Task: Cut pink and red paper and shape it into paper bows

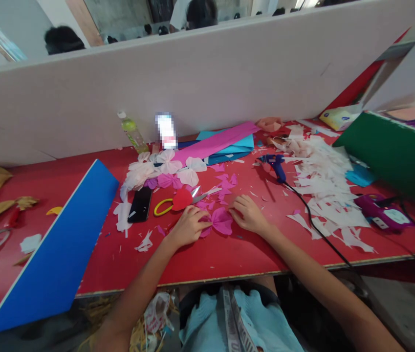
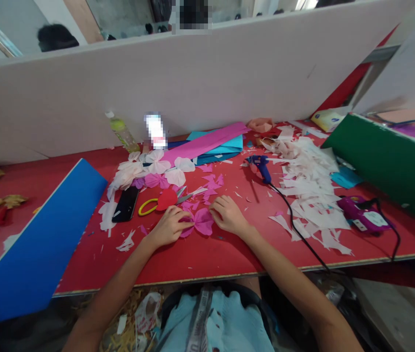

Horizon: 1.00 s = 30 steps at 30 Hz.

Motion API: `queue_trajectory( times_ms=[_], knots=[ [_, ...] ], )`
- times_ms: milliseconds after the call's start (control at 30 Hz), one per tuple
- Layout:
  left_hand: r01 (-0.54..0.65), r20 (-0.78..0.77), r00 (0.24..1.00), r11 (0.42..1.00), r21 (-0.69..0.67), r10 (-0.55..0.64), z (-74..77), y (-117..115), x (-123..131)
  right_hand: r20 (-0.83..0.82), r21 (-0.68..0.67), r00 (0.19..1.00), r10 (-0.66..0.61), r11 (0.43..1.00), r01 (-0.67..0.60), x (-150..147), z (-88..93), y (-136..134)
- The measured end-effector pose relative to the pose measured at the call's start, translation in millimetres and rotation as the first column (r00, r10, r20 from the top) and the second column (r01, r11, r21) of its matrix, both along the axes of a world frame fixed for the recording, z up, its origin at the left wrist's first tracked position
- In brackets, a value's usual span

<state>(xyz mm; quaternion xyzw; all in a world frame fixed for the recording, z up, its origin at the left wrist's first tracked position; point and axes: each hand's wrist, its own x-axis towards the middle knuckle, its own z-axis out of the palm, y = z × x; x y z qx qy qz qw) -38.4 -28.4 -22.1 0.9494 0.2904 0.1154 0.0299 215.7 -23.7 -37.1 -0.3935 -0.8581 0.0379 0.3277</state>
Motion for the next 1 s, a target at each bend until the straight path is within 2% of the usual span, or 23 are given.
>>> queue_trajectory(
  times_ms=[167, 400, 500, 567, 667, 800, 1000],
  knots=[
    [0.002, 0.011, 1.000, 1.000, 0.006, -0.002, -1.3, 0.1, -1.4, 0.044, 0.042, 0.984, 0.172, 0.984, -0.174, -13.6, 2.7, -10.7],
    [-0.036, 0.058, 0.998, 0.998, -0.057, 0.040, -1.7, 1.7, -0.2, 0.168, 0.076, 0.947, 0.274, 0.954, -0.289, -23.5, -1.5, -14.9],
    [-0.107, 0.159, 0.981, 0.993, -0.051, 0.114, -4.2, 4.2, 0.0, 0.187, 0.058, 0.946, 0.264, 0.959, -0.279, -21.9, -2.6, -13.0],
    [-0.214, 0.236, 0.947, 0.976, -0.045, 0.218, -6.2, 6.4, -0.7, 0.185, 0.041, 0.951, 0.249, 0.965, -0.261, -19.7, -1.8, -11.9],
    [-0.328, 0.247, 0.911, 0.943, -0.056, 0.331, -8.4, 8.8, -1.2, 0.168, 0.012, 0.963, 0.212, 0.976, -0.217, -16.1, 0.4, -11.1],
    [-0.316, 0.171, 0.928, 0.942, -0.114, 0.332, -10.2, 8.4, 3.0, 0.166, -0.023, 0.969, 0.183, 0.983, -0.182, -13.0, 2.4, -10.9],
    [-0.358, 0.262, 0.877, 0.911, -0.206, 0.404, -10.7, 7.7, 9.5, 0.186, -0.048, 0.973, 0.136, 0.990, -0.130, -9.1, 5.4, -9.8]
  ],
)
